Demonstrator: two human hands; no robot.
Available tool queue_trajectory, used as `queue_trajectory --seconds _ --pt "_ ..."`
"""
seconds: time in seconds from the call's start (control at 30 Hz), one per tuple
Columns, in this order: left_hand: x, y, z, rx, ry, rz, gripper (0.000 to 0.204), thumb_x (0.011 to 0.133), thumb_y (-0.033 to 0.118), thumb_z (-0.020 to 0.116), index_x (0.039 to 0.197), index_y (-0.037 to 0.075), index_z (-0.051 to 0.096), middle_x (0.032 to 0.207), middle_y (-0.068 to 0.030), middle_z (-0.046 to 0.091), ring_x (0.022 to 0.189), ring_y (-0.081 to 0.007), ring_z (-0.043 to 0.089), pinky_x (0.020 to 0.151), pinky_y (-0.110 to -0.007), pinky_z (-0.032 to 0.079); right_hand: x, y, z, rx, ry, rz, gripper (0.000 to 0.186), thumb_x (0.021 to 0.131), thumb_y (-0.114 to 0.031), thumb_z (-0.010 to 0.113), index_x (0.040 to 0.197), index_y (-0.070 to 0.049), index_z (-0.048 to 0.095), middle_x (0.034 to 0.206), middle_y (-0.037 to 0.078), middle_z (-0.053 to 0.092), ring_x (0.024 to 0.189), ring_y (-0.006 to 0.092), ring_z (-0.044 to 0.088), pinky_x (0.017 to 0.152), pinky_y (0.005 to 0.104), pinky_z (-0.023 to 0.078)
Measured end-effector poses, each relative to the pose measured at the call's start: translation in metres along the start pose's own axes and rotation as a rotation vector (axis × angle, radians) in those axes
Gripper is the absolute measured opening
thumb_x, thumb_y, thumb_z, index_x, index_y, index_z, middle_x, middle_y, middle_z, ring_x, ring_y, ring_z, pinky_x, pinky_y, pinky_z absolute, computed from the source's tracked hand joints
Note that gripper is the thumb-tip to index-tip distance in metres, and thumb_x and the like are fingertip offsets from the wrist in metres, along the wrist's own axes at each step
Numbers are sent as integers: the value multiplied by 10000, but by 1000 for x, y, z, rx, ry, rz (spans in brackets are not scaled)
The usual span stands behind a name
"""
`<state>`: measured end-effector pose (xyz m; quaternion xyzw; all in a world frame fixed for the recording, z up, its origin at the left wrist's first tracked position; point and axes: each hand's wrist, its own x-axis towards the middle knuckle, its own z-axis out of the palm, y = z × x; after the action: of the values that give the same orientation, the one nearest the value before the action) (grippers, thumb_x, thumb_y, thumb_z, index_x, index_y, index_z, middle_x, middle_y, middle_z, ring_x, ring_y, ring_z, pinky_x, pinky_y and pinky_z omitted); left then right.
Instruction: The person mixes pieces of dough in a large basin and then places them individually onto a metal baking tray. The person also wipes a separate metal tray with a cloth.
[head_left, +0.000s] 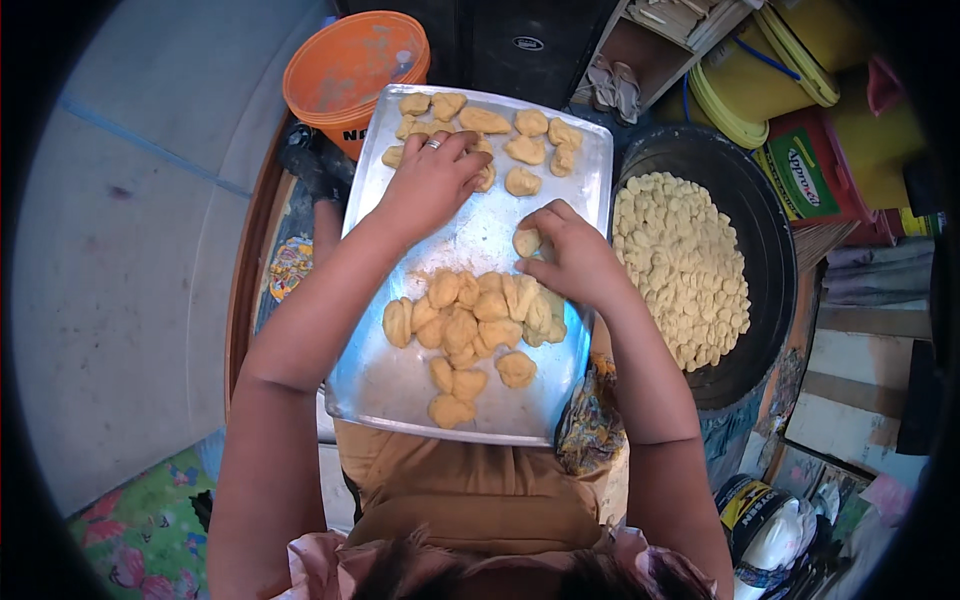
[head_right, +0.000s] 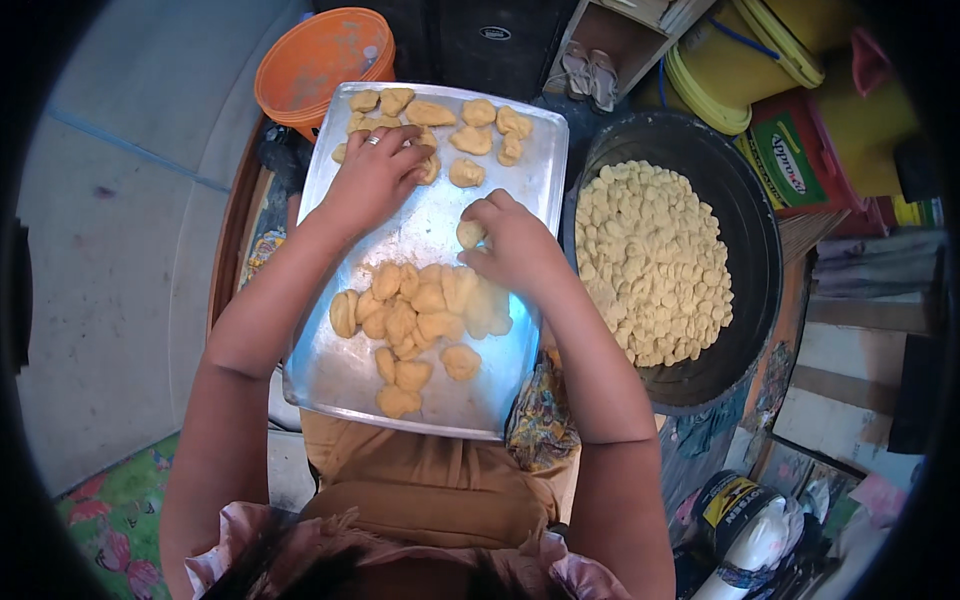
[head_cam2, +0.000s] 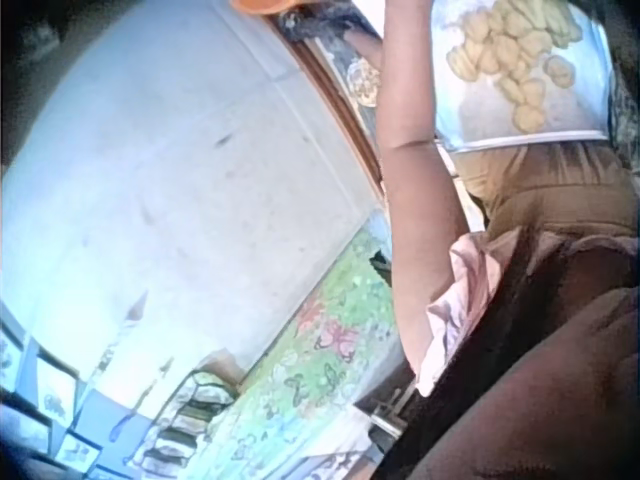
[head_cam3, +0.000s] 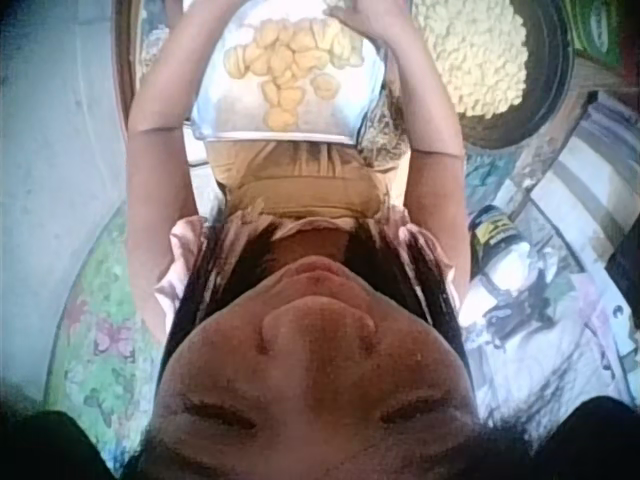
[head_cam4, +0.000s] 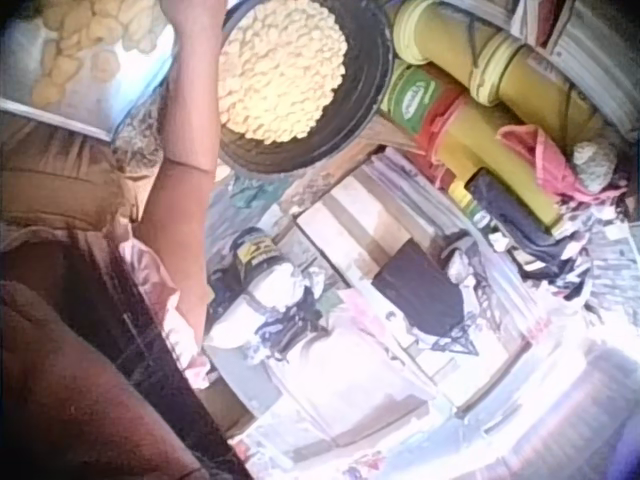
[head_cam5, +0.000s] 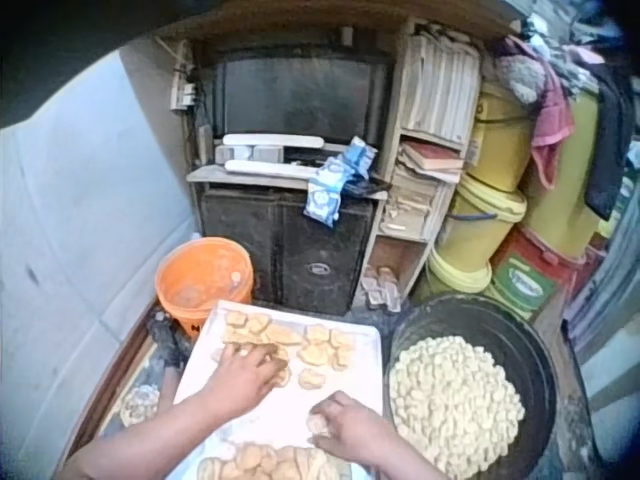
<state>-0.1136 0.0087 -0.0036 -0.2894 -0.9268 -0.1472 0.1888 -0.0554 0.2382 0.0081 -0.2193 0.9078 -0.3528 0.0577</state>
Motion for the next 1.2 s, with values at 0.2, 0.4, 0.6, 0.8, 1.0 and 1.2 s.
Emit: queue_trajectory --seconds 0.2,0.4,0.6,0.8,1.0,1.2 --pt "8 11 4 28 -2 51 297 815 157 650 1111 128 659 1201 -63 590 1141 -242 526 973 -438 332 21 29 -7 100 259 116 236 689 -19 697 922 -31 659 952 124 569 833 311 622 735 377 508" --pt "27 27 15 17 -194 284 328 818 157 634 1142 199 651 1081 -49 608 1129 -238 529 990 -457 322 4 17 -2 69 445 82 200 757 -69 701 953 -44 672 976 125 589 867 314 633 765 383 508" --pt "-19 29 -40 -294 -293 30 351 843 191 641 1188 128 623 1134 -81 578 1131 -286 527 953 -434 380 -35 6 -5 43 -55 143 158 780 -129 658 924 -65 669 976 133 620 854 318 640 773 389 510" --pt "-103 22 -104 -488 -656 -151 500 761 105 730 1237 60 585 1138 -134 598 1129 -310 554 959 -402 441 26 -27 16 287 259 26 200 781 -64 681 969 -25 625 935 142 633 799 292 645 709 375 516" --pt "-104 -5 -87 -590 -314 -497 423 745 -6 700 1158 55 639 1044 -103 635 1070 -271 594 904 -363 469 62 -69 47 -19 102 -108 298 777 -154 733 1050 -64 653 1043 146 603 981 332 607 829 375 492" --pt "-72 -41 -55 -1122 -99 -629 524 815 -86 614 1315 24 504 1127 -84 606 1043 -125 569 902 -257 475 34 -83 57 20 -63 -58 507 741 -218 776 1187 -64 590 1070 164 590 997 310 617 850 384 502"
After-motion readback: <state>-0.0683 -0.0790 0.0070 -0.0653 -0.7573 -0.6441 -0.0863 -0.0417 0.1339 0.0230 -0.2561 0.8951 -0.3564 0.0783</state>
